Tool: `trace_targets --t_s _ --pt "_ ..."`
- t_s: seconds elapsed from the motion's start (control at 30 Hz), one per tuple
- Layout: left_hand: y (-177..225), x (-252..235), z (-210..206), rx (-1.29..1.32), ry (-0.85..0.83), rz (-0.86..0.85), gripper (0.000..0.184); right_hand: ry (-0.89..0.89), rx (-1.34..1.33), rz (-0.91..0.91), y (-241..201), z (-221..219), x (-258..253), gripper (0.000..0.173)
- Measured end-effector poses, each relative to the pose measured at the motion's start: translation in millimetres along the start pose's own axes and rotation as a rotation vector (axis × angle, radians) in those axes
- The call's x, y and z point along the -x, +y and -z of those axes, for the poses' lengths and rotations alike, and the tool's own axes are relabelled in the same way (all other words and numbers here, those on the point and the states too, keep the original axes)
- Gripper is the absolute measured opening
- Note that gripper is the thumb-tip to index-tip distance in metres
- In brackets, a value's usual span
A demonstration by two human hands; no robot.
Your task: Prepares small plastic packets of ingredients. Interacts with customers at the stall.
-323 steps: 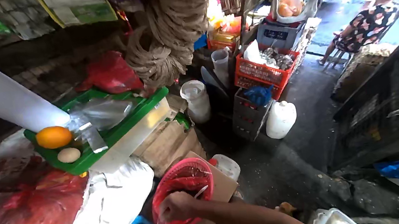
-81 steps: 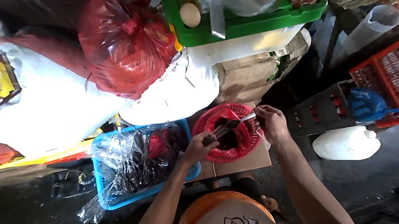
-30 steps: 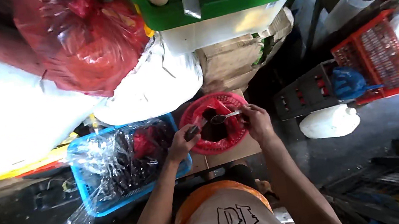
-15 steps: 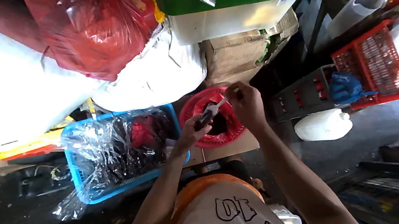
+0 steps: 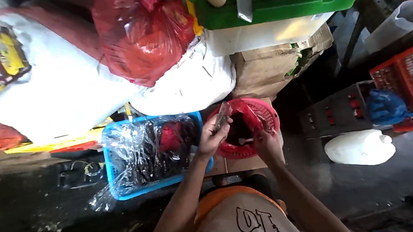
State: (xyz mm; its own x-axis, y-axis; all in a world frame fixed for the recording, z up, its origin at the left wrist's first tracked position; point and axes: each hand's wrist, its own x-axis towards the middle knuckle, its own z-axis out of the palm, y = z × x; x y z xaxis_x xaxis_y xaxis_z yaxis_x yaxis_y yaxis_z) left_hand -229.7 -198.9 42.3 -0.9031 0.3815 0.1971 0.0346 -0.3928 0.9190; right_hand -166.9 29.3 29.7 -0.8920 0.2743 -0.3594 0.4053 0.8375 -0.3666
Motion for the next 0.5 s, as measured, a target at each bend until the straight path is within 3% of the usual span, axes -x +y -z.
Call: trace_targets --t_s 0.1,0.2,0.3,0.43,0.5 --pt "-1 -4 2 0.016 0.005 0.007 0.026 0.052 0.059 0.122 -7 -1 5 0.030" --pt "-3 -10 -2 -0.043 -0.009 -0.022 0.026 0.203 -0.370 0.323 -33 43 7 0.033" --pt "0 -12 -12 -0.083 -0.026 -0.020 0.024 0.210 -0.676 0.558 -73 83 13 0.036" --pt "5 -24 -28 -0.016 -0.055 0.005 0.028 0.344 -0.635 0.717 -99 103 3 0.018" --pt "14 -28 -23 -0.071 -0.082 0.058 0.053 0.387 -0.585 0.735 -104 114 3 0.016"
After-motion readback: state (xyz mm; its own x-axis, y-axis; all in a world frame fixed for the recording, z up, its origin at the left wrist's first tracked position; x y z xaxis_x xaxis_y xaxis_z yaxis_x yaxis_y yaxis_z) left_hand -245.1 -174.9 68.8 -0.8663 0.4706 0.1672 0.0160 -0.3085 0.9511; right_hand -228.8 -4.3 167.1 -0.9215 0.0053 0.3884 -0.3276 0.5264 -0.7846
